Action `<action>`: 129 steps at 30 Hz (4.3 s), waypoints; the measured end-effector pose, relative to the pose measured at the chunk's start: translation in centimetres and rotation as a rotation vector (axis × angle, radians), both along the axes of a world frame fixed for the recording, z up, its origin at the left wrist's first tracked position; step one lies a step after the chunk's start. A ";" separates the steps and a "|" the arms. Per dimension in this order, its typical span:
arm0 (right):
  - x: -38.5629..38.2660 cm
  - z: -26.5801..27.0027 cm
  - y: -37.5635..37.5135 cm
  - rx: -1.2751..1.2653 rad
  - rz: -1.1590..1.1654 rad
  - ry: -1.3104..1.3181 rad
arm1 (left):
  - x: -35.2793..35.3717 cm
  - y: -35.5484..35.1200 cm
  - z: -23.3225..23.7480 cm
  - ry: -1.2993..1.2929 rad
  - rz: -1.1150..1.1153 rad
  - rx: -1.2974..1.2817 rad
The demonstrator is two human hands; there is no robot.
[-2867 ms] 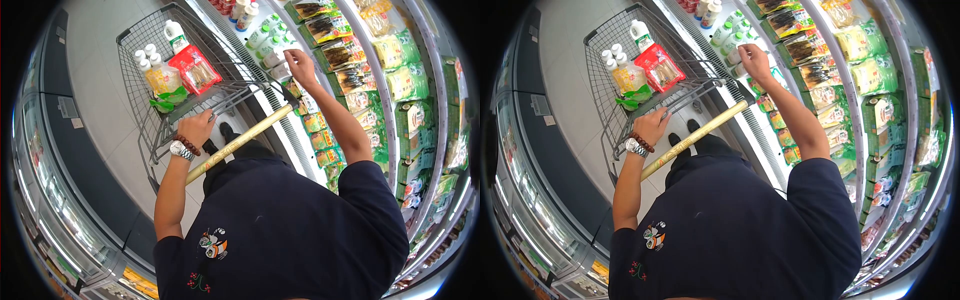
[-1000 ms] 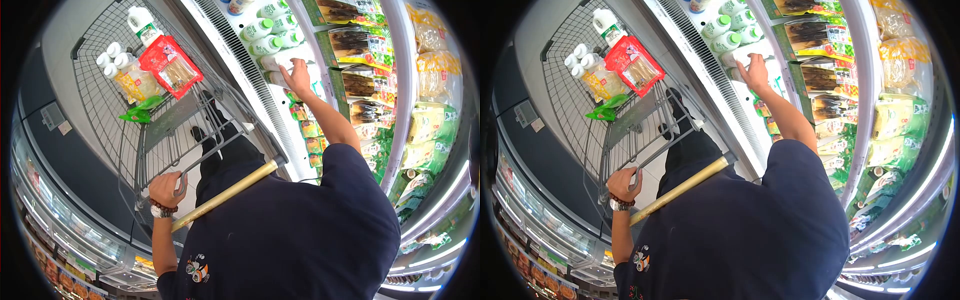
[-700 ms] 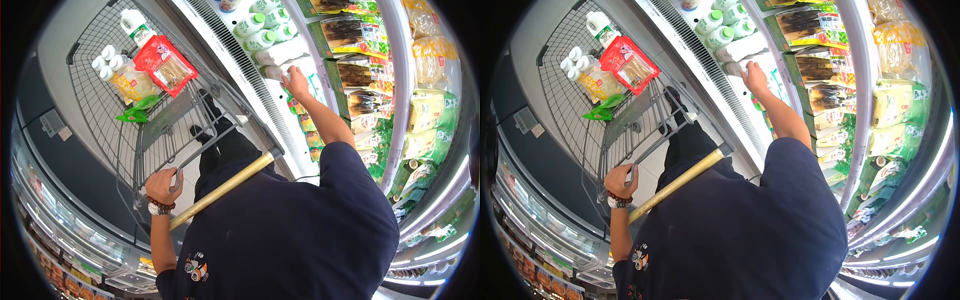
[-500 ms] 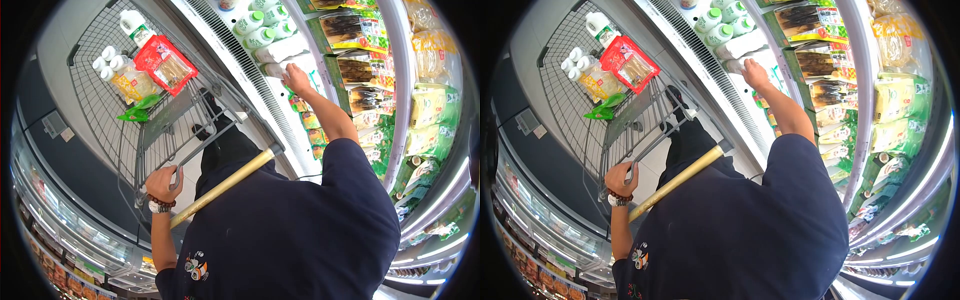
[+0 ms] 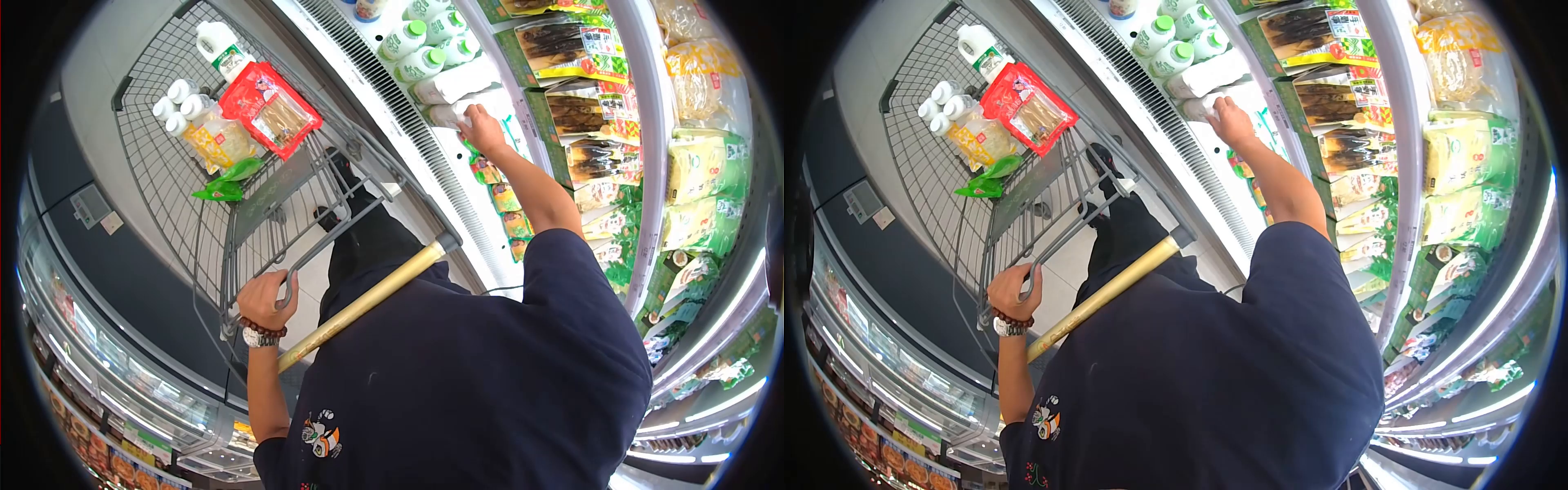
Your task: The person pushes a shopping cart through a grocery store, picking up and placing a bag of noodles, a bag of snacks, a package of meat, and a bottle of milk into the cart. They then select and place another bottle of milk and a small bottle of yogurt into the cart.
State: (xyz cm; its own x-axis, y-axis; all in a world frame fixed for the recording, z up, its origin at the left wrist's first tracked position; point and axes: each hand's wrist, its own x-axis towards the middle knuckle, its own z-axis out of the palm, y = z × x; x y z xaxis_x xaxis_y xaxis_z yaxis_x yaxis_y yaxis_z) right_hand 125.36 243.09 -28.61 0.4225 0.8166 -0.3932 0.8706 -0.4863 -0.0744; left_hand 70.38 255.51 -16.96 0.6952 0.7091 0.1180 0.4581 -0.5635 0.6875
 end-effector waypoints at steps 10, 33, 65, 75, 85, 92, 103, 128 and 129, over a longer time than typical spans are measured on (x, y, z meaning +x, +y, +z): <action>-0.7 1.0 5.9 0.201 0.109 -0.055 | 0.0 -0.2 -0.2 0.006 0.012 0.010; 0.7 1.6 12.4 0.150 0.193 -0.098 | -0.3 0.3 -0.1 0.036 0.009 -0.010; -6.2 0.2 22.7 0.521 0.306 0.212 | -0.9 1.3 0.6 0.044 0.121 0.039; -21.2 19.2 13.1 0.531 0.374 0.597 | -1.5 0.0 1.6 0.070 0.074 0.063; -22.3 20.7 2.9 0.271 0.431 0.429 | -2.9 -0.9 4.5 0.464 -0.024 -0.287; -24.9 22.0 0.3 0.370 0.519 0.177 | -8.7 -1.4 4.8 0.522 -0.024 -0.232; -22.8 21.2 0.4 0.084 1.214 0.229 | -7.7 -1.9 3.3 0.598 -0.015 -0.371; -22.1 20.4 2.0 0.116 1.287 0.200 | -6.6 -2.1 3.3 0.307 0.159 -0.250; -22.2 20.6 2.0 0.116 1.287 0.202 | -6.5 -2.1 3.3 0.294 0.170 -0.231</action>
